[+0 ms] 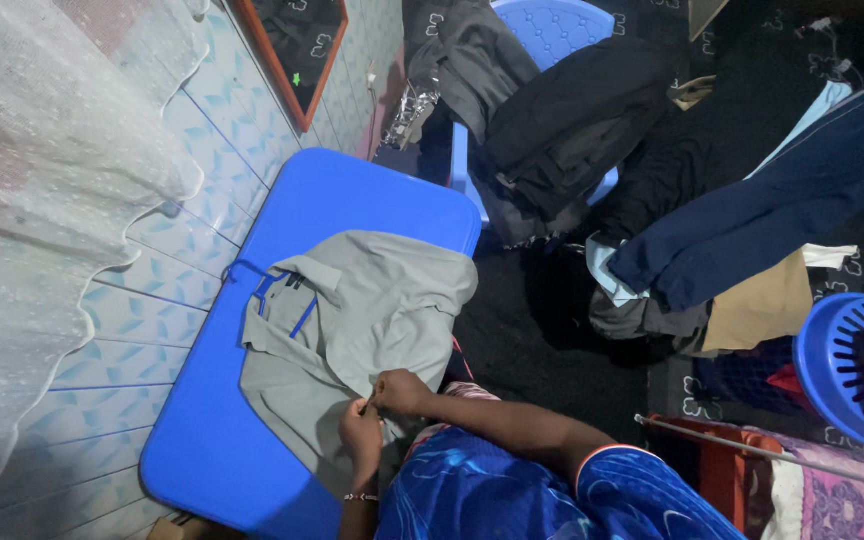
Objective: The person removes a shirt from a hanger, buttons the front by hand on a table, and then repeats the process with a second shirt.
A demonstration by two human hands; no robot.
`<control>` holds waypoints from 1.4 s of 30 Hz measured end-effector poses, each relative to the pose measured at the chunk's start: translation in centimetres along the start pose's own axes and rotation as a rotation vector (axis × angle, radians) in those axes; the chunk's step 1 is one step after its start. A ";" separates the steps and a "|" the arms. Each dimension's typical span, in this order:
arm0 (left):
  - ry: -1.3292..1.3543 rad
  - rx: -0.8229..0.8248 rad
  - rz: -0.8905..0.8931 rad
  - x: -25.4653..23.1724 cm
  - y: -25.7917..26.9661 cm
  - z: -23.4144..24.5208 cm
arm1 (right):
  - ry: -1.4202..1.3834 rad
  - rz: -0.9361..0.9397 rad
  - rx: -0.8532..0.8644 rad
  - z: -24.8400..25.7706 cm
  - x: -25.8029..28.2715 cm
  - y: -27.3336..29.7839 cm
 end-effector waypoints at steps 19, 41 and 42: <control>-0.021 0.016 -0.211 -0.9 0.5 1.2 | -0.749 -0.335 0.314 -1.6 -1.4 -0.6; -0.525 -0.070 -0.437 -1.0 -1.5 0.4 | -0.099 0.072 -0.038 4.0 -4.0 -2.9; -0.548 -0.045 -0.379 -0.9 -1.4 0.7 | -0.159 -0.016 -0.016 4.4 -4.6 -3.0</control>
Point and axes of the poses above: each hand's wrist, its own y-axis away from the middle knuckle, its own z-axis out of the back of the hand, x = y × z, the point moved 4 cm from there along -y, towards the middle knuckle, and after that the axes turned 8 degrees about -x, right-handed, at the moved point
